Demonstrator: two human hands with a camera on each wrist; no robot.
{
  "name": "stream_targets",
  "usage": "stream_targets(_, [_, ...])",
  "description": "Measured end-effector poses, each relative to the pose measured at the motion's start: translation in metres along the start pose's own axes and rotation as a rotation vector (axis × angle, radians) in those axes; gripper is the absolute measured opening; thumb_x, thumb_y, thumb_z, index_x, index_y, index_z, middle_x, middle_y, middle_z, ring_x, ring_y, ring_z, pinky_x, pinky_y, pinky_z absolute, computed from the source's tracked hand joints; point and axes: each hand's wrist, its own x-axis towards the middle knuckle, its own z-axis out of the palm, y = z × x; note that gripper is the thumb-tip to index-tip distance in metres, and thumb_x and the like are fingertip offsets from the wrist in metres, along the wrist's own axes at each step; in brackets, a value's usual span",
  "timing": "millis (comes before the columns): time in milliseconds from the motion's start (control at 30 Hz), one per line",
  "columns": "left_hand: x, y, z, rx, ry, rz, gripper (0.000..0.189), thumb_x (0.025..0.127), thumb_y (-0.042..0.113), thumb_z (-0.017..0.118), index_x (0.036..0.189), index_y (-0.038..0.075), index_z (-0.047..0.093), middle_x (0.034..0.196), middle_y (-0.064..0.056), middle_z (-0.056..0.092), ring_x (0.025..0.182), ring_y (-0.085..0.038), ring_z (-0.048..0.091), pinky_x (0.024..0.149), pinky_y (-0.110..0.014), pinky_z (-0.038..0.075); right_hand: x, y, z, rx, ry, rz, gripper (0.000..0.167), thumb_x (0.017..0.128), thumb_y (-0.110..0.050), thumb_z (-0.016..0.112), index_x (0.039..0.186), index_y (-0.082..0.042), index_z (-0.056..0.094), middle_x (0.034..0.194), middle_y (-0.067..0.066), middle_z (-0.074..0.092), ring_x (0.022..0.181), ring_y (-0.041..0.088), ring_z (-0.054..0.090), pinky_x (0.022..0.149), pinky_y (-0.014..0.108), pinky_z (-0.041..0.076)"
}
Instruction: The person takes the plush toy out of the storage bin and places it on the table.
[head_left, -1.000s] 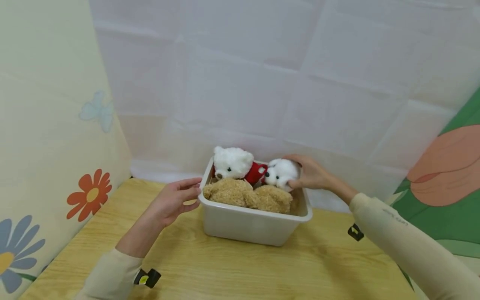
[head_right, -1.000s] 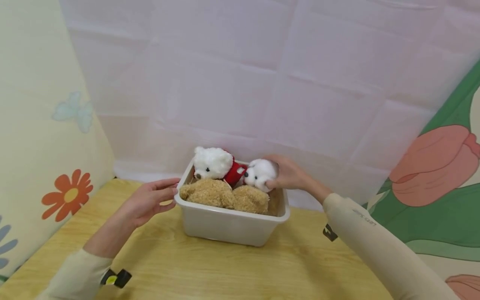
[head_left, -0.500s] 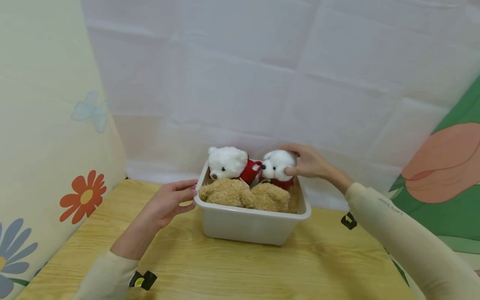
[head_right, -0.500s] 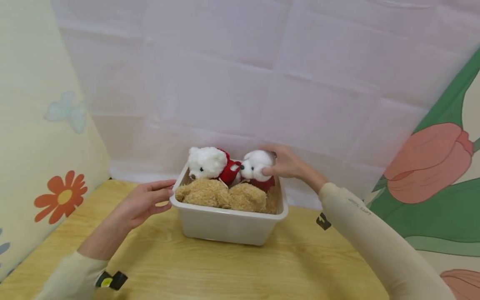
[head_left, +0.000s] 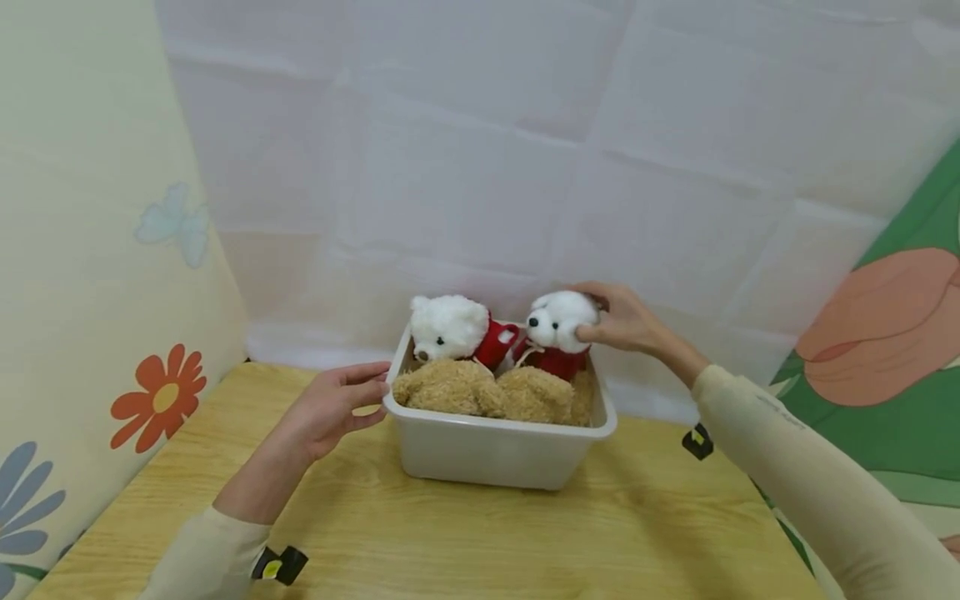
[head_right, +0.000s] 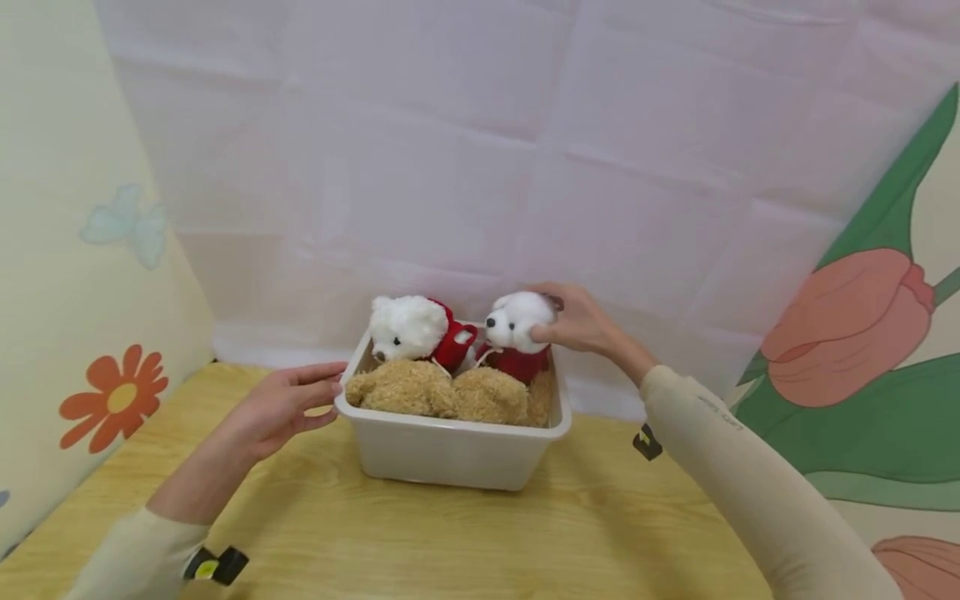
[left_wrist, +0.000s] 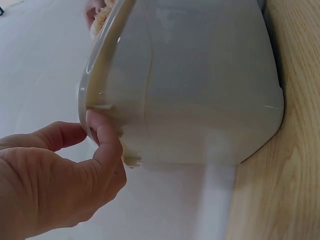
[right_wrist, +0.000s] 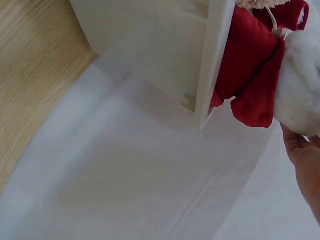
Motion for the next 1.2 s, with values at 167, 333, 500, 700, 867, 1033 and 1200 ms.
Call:
stream_targets(167, [0.001, -0.003, 0.0, -0.014, -0.019, -0.002, 0.056, 0.106, 0.009, 0.056, 0.156, -0.003, 0.034, 0.155, -0.026, 0.034, 0.113, -0.016, 0.06, 0.091, -0.038, 0.054, -0.003, -0.007, -0.009, 0.075, 0.036, 0.007, 0.059, 0.079, -0.003, 0.078, 0.135, 0.005, 0.06, 0.12, 0.021, 0.066, 0.098, 0.032, 0.064, 0.078, 0.04, 0.055])
stream_targets(333, [0.005, -0.002, 0.003, -0.014, -0.04, 0.005, 0.058, 0.106, 0.011, 0.056, 0.157, -0.003, 0.033, 0.157, -0.026, 0.032, 0.113, -0.016, 0.06, 0.091, -0.037, 0.054, -0.007, -0.011, -0.028, 0.155, 0.075, 0.03, 0.061, 0.085, -0.004, 0.077, 0.142, 0.002, 0.055, 0.131, 0.02, 0.06, 0.106, 0.034, 0.061, 0.081, 0.032, 0.053])
stream_targets(500, [0.011, 0.0, 0.005, 0.004, -0.051, 0.017, 0.057, 0.106, 0.011, 0.055, 0.157, -0.003, 0.032, 0.157, -0.026, 0.032, 0.116, -0.018, 0.059, 0.091, -0.037, 0.054, -0.018, -0.006, -0.042, 0.2, 0.142, 0.025, 0.064, 0.087, -0.005, 0.078, 0.146, -0.002, 0.053, 0.136, 0.016, 0.057, 0.109, 0.028, 0.06, 0.085, 0.029, 0.053])
stream_targets(700, [0.016, -0.003, 0.007, 0.013, -0.066, 0.008, 0.057, 0.107, 0.011, 0.055, 0.157, -0.004, 0.032, 0.155, -0.026, 0.035, 0.118, -0.019, 0.057, 0.092, -0.038, 0.054, -0.034, -0.007, -0.053, 0.428, 0.375, -0.002, 0.06, 0.086, 0.008, 0.071, 0.143, 0.004, 0.052, 0.13, 0.014, 0.058, 0.106, 0.021, 0.061, 0.086, 0.024, 0.052])
stream_targets(867, [0.016, -0.003, 0.004, 0.036, -0.059, 0.008, 0.056, 0.107, 0.012, 0.055, 0.156, -0.003, 0.034, 0.152, -0.024, 0.04, 0.116, -0.018, 0.057, 0.093, -0.038, 0.054, -0.048, -0.012, -0.071, 0.481, 0.473, 0.017, 0.053, 0.089, 0.007, 0.07, 0.14, 0.002, 0.057, 0.123, 0.011, 0.063, 0.102, 0.02, 0.062, 0.084, 0.022, 0.052])
stream_targets(1033, [0.015, 0.0, -0.004, 0.063, -0.061, 0.02, 0.058, 0.107, 0.016, 0.055, 0.158, -0.002, 0.032, 0.156, -0.024, 0.034, 0.119, -0.016, 0.056, 0.096, -0.038, 0.052, -0.064, -0.005, -0.085, 0.407, 0.486, 0.116, 0.054, 0.09, 0.001, 0.072, 0.142, 0.0, 0.056, 0.124, 0.008, 0.063, 0.103, 0.018, 0.062, 0.083, 0.021, 0.052])
stream_targets(1200, [0.013, 0.002, -0.009, 0.073, -0.036, 0.016, 0.059, 0.107, 0.017, 0.055, 0.158, 0.0, 0.031, 0.158, -0.022, 0.031, 0.121, -0.018, 0.053, 0.098, -0.04, 0.051, -0.086, 0.019, -0.086, 0.385, 0.493, 0.166, 0.054, 0.091, 0.003, 0.071, 0.142, 0.002, 0.055, 0.124, 0.008, 0.061, 0.104, 0.016, 0.061, 0.082, 0.02, 0.052])
